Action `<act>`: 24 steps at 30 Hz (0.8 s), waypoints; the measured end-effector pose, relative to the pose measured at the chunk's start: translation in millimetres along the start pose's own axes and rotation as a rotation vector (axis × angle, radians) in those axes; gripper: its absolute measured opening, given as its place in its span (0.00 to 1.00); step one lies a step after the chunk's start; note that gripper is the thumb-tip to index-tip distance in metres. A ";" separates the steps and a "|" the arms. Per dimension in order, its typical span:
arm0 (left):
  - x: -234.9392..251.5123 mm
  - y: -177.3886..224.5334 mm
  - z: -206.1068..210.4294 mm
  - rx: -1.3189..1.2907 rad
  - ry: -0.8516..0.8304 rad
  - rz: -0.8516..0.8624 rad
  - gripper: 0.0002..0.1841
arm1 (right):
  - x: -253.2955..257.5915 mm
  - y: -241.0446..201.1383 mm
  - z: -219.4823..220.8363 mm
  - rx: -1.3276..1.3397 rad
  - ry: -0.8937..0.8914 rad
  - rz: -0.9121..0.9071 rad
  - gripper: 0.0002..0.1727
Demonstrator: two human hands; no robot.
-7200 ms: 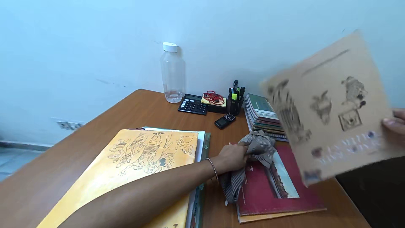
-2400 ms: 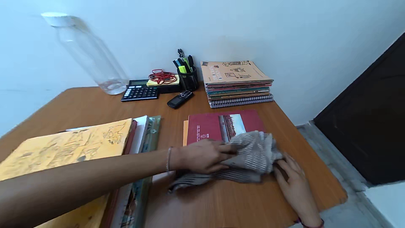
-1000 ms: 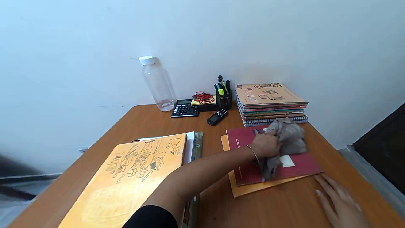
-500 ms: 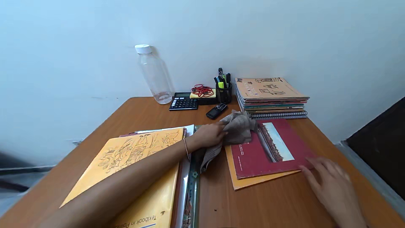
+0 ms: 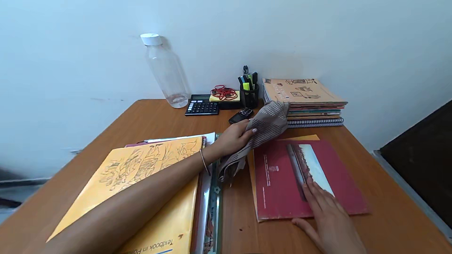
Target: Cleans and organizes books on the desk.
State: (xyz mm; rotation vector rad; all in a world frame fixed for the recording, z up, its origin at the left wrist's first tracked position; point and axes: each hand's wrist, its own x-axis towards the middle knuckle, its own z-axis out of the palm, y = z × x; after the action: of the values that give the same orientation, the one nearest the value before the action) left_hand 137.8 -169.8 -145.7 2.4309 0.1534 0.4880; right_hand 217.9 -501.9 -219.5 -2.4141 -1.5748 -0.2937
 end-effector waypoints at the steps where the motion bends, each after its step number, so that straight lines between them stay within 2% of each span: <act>1: 0.1 0.7 0.4 0.003 0.009 0.003 0.17 | -4.5 -1.5 -3.2 -0.016 0.018 -0.018 0.51; 5: -0.2 1.5 -0.5 0.014 0.018 -0.008 0.17 | -11.2 7.6 -6.6 -0.229 0.156 -0.253 0.44; 9: -3.7 16.5 -4.1 0.020 0.021 -0.070 0.16 | 9.5 26.7 -27.7 -0.272 0.264 -0.562 0.25; 12: -3.9 17.4 -3.8 0.022 0.023 -0.086 0.15 | 38.5 39.1 -63.9 -0.193 0.360 -0.589 0.20; 15: -1.1 8.7 -3.6 0.024 -0.019 -0.103 0.16 | 74.4 56.5 -114.1 -0.113 0.491 -0.446 0.22; 18: 2.6 -2.6 -1.0 0.075 -0.143 -0.135 0.17 | 109.0 74.5 -164.4 0.020 0.554 -0.146 0.24; 21: 4.5 -1.2 -2.3 0.166 -0.324 -0.146 0.21 | 143.1 93.5 -186.2 0.395 0.692 0.226 0.22; 24: 5.0 1.2 -0.3 0.246 -0.458 -0.114 0.23 | 175.6 99.6 -177.3 0.867 0.893 0.486 0.20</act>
State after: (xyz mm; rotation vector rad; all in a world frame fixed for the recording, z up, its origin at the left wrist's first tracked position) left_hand 142.2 -169.5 -143.2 2.6832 0.1607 -0.1540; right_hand 372.8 -443.2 -8.1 -1.5303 -0.5109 -0.3984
